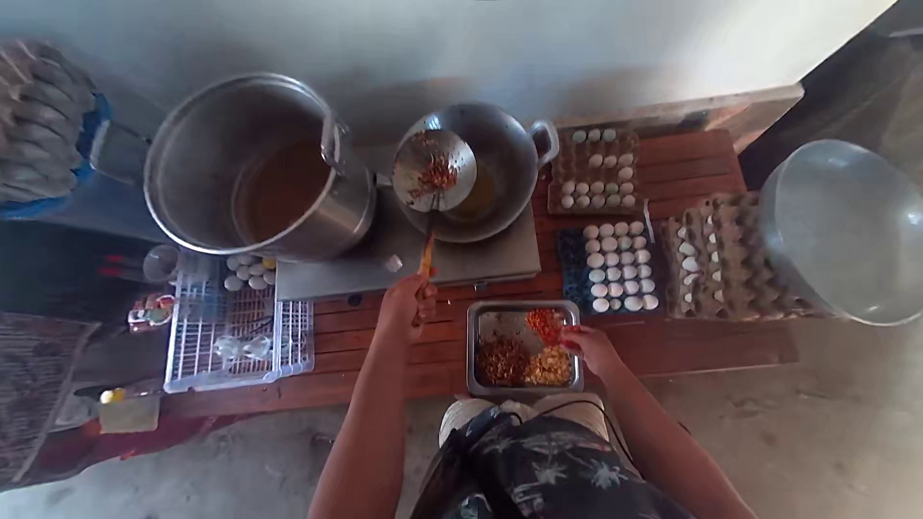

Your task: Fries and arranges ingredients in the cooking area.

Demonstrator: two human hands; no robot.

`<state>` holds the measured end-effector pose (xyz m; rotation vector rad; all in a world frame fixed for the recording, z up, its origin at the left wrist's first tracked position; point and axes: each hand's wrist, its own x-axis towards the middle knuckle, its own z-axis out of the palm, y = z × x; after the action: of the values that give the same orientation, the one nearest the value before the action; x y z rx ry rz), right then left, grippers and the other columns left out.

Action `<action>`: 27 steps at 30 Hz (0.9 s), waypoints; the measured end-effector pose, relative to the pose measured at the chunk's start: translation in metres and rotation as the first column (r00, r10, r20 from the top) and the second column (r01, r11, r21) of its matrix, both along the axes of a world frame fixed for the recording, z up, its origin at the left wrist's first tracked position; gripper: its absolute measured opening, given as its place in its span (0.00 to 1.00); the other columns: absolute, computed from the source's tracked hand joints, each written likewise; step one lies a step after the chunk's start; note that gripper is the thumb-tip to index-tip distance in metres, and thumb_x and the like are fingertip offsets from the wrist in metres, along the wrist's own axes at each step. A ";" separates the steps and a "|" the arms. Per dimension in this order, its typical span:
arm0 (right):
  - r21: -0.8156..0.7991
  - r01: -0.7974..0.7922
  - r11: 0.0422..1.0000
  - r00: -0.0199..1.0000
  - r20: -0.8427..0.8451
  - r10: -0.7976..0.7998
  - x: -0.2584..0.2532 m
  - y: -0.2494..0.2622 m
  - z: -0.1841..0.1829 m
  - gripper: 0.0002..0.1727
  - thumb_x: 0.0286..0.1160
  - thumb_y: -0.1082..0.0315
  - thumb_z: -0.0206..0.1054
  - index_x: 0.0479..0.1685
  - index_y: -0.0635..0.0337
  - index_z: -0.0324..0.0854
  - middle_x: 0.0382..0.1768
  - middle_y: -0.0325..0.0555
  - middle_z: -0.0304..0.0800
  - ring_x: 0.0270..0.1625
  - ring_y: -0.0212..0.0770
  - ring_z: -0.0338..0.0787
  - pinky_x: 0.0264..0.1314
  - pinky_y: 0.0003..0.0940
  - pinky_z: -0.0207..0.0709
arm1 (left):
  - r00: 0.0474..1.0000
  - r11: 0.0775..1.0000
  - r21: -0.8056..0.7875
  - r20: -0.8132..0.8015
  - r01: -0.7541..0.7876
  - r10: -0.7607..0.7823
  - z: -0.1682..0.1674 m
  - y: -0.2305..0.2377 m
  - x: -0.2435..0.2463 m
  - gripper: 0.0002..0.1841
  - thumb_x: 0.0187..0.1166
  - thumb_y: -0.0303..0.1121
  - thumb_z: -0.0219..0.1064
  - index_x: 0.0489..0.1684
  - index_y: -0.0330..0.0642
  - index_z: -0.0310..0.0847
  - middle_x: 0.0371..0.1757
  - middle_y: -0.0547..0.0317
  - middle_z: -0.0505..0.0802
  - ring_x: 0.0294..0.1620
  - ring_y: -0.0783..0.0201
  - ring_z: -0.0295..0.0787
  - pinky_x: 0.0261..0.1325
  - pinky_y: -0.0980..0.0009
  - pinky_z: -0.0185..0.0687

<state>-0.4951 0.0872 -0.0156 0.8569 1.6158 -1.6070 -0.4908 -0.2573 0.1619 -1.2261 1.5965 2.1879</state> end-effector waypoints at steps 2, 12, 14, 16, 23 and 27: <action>-0.019 0.032 0.999 0.999 0.021 -0.032 0.001 0.000 -0.008 0.17 0.77 0.76 0.71 0.62 0.69 0.80 0.51 0.53 0.90 0.42 0.39 0.92 0.46 0.32 0.89 | 1.000 1.000 0.011 -0.019 0.004 -0.004 0.001 0.000 0.001 0.18 0.95 0.40 0.45 0.61 0.42 0.79 0.21 0.68 0.74 0.09 0.79 0.59 0.10 0.86 0.55; -0.104 -0.117 0.988 0.993 0.004 0.119 -0.045 -0.020 0.093 0.14 0.79 0.76 0.68 0.61 0.67 0.80 0.48 0.49 0.89 0.41 0.37 0.91 0.46 0.30 0.88 | 0.998 0.998 0.060 -0.047 -0.035 0.037 0.006 -0.006 0.000 0.19 0.96 0.39 0.44 0.61 0.38 0.79 0.20 0.66 0.74 0.09 0.78 0.61 0.10 0.85 0.56; -0.142 -0.211 0.967 0.977 0.011 0.215 -0.073 -0.040 0.123 0.16 0.81 0.74 0.67 0.65 0.65 0.78 0.49 0.48 0.89 0.41 0.36 0.91 0.46 0.29 0.87 | 0.997 0.996 0.080 -0.059 -0.043 0.048 0.005 -0.009 0.002 0.19 0.96 0.39 0.43 0.61 0.37 0.78 0.20 0.66 0.74 0.09 0.78 0.61 0.10 0.85 0.56; -0.196 -0.247 0.949 0.968 -0.002 0.252 -0.104 -0.066 0.151 0.16 0.82 0.75 0.65 0.65 0.66 0.77 0.48 0.49 0.89 0.42 0.37 0.91 0.49 0.29 0.87 | 0.996 0.995 0.094 -0.067 -0.044 0.050 0.004 -0.012 0.006 0.19 0.96 0.38 0.43 0.61 0.36 0.78 0.20 0.66 0.75 0.09 0.78 0.62 0.10 0.85 0.57; 0.058 -0.362 0.930 0.907 -0.206 0.366 -0.220 -0.171 0.157 0.19 0.78 0.76 0.69 0.67 0.67 0.78 0.53 0.54 0.87 0.45 0.41 0.89 0.50 0.35 0.86 | 0.997 0.996 0.081 -0.071 -0.038 0.044 0.013 -0.014 0.028 0.19 0.96 0.36 0.44 0.63 0.34 0.78 0.22 0.66 0.76 0.10 0.77 0.62 0.11 0.83 0.58; 0.182 -0.325 0.928 0.900 -0.242 0.362 -0.252 -0.208 0.140 0.21 0.85 0.72 0.57 0.75 0.71 0.71 0.61 0.63 0.85 0.54 0.51 0.90 0.56 0.46 0.87 | 0.994 0.996 0.081 -0.100 -0.036 0.045 0.022 -0.015 0.041 0.18 0.96 0.35 0.44 0.62 0.34 0.79 0.21 0.66 0.75 0.10 0.77 0.61 0.11 0.83 0.58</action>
<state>-0.7468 -0.1210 0.1240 0.3907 1.9633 -1.4163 -0.4500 -0.2728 0.1836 -1.1519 1.5180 2.3500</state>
